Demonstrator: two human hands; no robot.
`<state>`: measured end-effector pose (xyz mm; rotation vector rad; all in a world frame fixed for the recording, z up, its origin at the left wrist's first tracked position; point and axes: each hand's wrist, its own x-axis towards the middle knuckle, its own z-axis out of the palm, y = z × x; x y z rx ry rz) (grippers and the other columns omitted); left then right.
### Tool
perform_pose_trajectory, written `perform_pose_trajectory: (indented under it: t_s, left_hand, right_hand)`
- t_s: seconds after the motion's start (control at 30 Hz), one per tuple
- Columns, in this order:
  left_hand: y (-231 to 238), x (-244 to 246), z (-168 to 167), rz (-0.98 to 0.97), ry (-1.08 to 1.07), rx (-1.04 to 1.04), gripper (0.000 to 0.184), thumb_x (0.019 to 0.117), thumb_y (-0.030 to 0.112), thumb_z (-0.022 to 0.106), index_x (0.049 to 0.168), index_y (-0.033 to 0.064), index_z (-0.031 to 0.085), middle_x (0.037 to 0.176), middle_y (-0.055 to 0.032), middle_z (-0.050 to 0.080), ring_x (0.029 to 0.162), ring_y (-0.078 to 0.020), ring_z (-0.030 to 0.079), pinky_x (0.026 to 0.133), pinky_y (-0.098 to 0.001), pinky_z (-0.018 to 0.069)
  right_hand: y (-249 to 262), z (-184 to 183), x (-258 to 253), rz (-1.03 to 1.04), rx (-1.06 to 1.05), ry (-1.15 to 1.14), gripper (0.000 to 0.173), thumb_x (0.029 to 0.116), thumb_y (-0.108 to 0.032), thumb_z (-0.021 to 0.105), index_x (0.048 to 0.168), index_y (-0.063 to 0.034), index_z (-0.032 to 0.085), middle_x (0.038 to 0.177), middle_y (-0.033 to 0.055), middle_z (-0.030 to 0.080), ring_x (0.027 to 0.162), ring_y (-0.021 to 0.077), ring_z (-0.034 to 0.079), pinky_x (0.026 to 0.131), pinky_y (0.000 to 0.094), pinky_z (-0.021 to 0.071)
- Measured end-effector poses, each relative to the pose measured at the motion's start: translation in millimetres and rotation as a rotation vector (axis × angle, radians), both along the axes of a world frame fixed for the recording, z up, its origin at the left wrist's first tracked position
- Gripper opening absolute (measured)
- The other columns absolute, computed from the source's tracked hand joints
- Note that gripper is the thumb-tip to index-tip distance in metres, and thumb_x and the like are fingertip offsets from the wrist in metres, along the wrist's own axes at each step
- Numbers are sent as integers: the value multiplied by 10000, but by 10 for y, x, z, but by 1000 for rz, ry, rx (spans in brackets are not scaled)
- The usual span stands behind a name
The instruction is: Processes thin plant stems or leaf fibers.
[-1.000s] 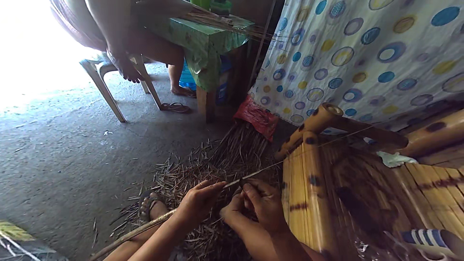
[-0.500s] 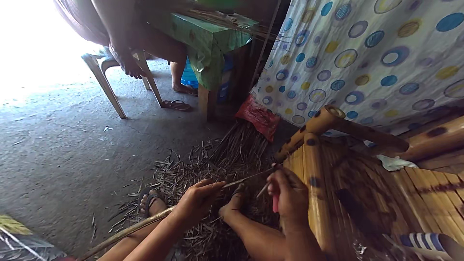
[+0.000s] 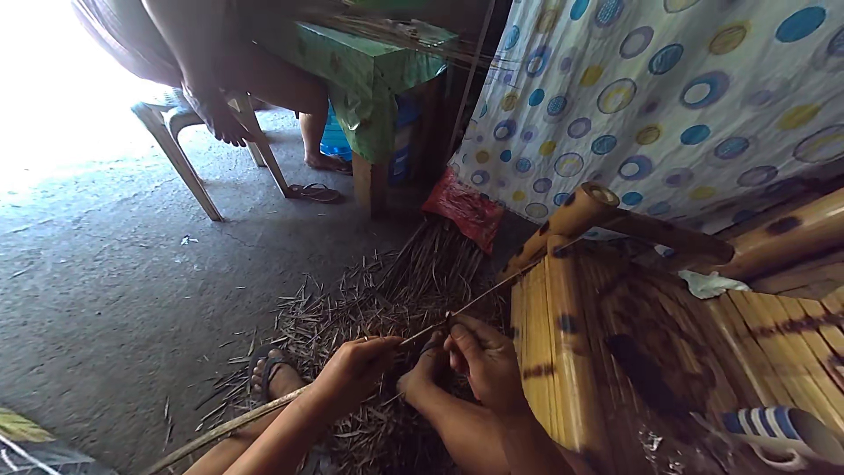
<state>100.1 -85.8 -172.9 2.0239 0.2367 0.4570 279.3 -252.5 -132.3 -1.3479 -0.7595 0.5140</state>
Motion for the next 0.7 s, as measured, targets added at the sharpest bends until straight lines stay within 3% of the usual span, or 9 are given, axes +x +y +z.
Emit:
perform_pose_trajectory:
  t_s: [0.2,0.3,0.4,0.6,0.7]
  left_hand:
    - [-16,-5,-10,-46,29,-36,284,1081,201,485,1235,97,700,830,15,684,666,-39,606,648,-225,541]
    - [-50,21,-11,-13,6,-19,281,1068,192,508,1238,96,710,897,8,710,729,-30,633,714,-221,558]
    - [-52,23,-37,60,-21,26,271,1052,221,556,1245,156,735,953,6,725,806,-46,658,777,-246,566]
    - [-29,10,-49,157,-10,120,263,1028,237,601,1244,221,749,954,21,713,824,-37,652,769,-227,560]
    - [-71,31,-55,218,-31,192,256,1018,260,620,1230,224,757,941,13,709,808,-41,653,754,-226,560]
  right_hand:
    - [-67,86,297,-105,85,-28,282,1049,-50,504,1251,83,652,783,79,687,543,110,596,488,250,542]
    - [-99,90,218,15,2,16,271,1035,-55,533,1232,62,678,788,86,691,543,111,588,486,254,529]
    - [-68,73,35,64,-63,94,263,1032,-52,551,1226,55,691,782,97,696,545,108,591,487,242,527]
    - [-99,153,323,-110,7,62,287,1043,-47,508,1255,83,651,783,90,690,537,114,598,474,247,534]
    - [-118,157,263,-69,-41,96,281,1038,-54,521,1246,70,664,773,92,683,533,117,587,473,255,527]
